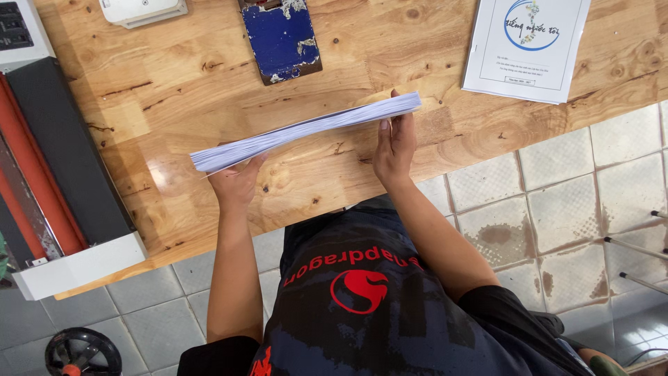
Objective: The person aligns a stack of printed papers on a wooden table, uses a hammer to press the spine, and then operates a binding machine to staple the documents. The person handles the paper stack and a hammer, then places the stack into a binding machine.
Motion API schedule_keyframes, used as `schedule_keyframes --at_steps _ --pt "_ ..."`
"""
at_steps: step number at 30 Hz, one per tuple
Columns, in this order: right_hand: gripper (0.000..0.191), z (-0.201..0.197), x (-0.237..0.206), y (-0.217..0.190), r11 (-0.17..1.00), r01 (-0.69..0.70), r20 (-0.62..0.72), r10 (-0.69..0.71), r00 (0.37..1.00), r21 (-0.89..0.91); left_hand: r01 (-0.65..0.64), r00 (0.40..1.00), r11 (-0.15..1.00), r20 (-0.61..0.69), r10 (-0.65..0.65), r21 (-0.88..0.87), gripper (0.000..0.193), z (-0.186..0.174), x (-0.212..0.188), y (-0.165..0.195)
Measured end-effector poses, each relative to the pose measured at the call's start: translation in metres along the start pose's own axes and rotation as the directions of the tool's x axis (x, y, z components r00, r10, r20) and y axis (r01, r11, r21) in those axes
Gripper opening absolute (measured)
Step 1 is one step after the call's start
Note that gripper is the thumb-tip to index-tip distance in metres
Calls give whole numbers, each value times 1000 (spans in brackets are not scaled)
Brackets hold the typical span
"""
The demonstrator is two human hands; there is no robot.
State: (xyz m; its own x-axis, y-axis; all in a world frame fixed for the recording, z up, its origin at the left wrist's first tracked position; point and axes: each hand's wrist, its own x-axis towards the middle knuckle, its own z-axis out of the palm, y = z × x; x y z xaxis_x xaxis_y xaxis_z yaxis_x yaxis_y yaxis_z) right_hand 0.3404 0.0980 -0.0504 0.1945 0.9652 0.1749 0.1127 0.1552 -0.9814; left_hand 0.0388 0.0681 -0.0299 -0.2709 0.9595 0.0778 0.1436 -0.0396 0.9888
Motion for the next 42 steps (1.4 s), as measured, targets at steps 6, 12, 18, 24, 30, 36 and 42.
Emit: schedule_keyframes --at_steps 6,12,18,24,30,36,42 --pt "52 -5 5 -10 999 -6 23 7 1000 -46 -11 1000 996 13 10 83 30 1 0 1" --pt "82 -31 26 -133 819 385 131 -366 922 -426 -2 1000 995 27 -1 97 28 1 6 0" --pt "92 30 70 -216 437 745 744 -219 631 -503 233 970 892 153 -187 -388 23 -6 20 7" --pt "20 70 90 -194 259 830 864 38 502 -494 -14 995 999 100 9 49 25 -5 16 16" --pt "16 40 106 -214 455 823 803 -316 506 -340 -165 980 968 -82 183 189 47 -26 39 70" --pt "8 5 112 -190 980 143 532 -50 845 -135 2 939 888 306 156 -459 55 -20 57 119" --pt "11 11 75 -99 995 -92 234 82 969 33 0 977 1000 212 -6 27 22 17 45 88"
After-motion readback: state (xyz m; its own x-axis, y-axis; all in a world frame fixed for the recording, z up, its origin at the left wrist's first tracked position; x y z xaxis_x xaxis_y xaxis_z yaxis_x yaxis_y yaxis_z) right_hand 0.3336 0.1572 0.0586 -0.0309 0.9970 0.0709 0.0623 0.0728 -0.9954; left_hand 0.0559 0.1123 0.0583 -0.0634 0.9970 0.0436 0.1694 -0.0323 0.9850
